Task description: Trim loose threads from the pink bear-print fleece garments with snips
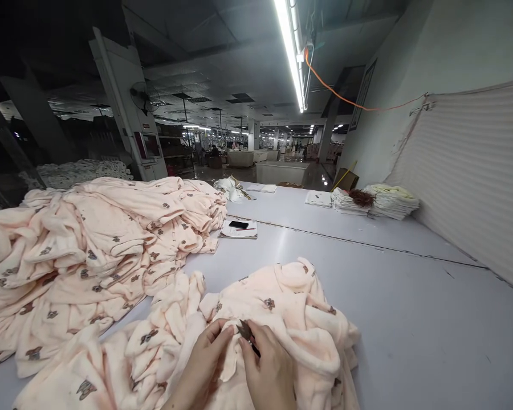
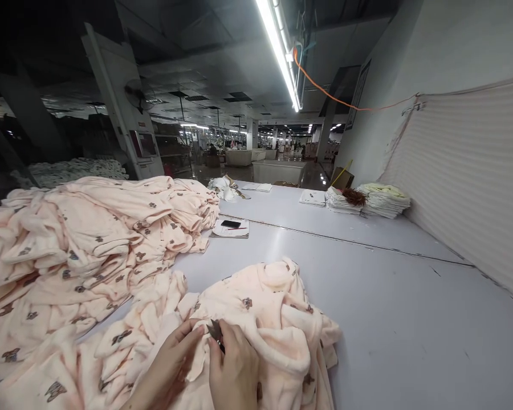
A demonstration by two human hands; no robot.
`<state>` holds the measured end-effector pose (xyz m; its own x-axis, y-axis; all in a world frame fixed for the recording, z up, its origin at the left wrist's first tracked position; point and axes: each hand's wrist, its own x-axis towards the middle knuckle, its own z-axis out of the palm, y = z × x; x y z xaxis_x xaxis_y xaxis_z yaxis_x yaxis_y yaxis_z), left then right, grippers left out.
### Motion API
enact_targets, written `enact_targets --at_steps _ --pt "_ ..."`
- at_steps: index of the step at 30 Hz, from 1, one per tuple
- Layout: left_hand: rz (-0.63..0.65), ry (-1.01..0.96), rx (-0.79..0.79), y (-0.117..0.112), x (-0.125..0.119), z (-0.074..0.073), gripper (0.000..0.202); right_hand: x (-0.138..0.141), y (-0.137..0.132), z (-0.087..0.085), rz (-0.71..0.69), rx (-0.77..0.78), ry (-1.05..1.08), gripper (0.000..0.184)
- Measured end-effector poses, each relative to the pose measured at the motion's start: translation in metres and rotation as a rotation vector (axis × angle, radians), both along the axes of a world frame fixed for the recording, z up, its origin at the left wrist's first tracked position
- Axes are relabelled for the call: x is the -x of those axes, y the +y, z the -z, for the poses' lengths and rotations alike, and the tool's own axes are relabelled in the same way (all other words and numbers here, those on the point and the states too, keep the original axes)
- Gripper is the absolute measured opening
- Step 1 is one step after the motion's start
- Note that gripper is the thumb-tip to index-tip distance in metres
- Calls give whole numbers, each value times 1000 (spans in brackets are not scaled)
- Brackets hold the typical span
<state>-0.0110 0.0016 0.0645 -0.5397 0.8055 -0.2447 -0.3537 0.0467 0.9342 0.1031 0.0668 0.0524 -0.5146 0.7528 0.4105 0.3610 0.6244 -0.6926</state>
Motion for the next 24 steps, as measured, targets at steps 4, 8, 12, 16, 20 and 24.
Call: enact_targets --at_steps 4,8,12,16,20,24 --pt "18 -121 -59 -3 -3 -7 24 -3 6 -3 26 72 -10 28" --pt "13 -140 -36 -4 -5 -14 26 -3 5 0 10 96 58 24" --pt "50 -101 -39 -7 -5 -12 28 -4 -3 3 23 53 80 24" --pt "171 137 60 -27 18 4 28 -39 6 14 167 12 277 23" --pt "390 665 310 -36 43 -1 32 -100 35 36 607 66 386 38" --pt "342 1367 407 -12 18 -37 32 -122 36 58 259 508 442 44"
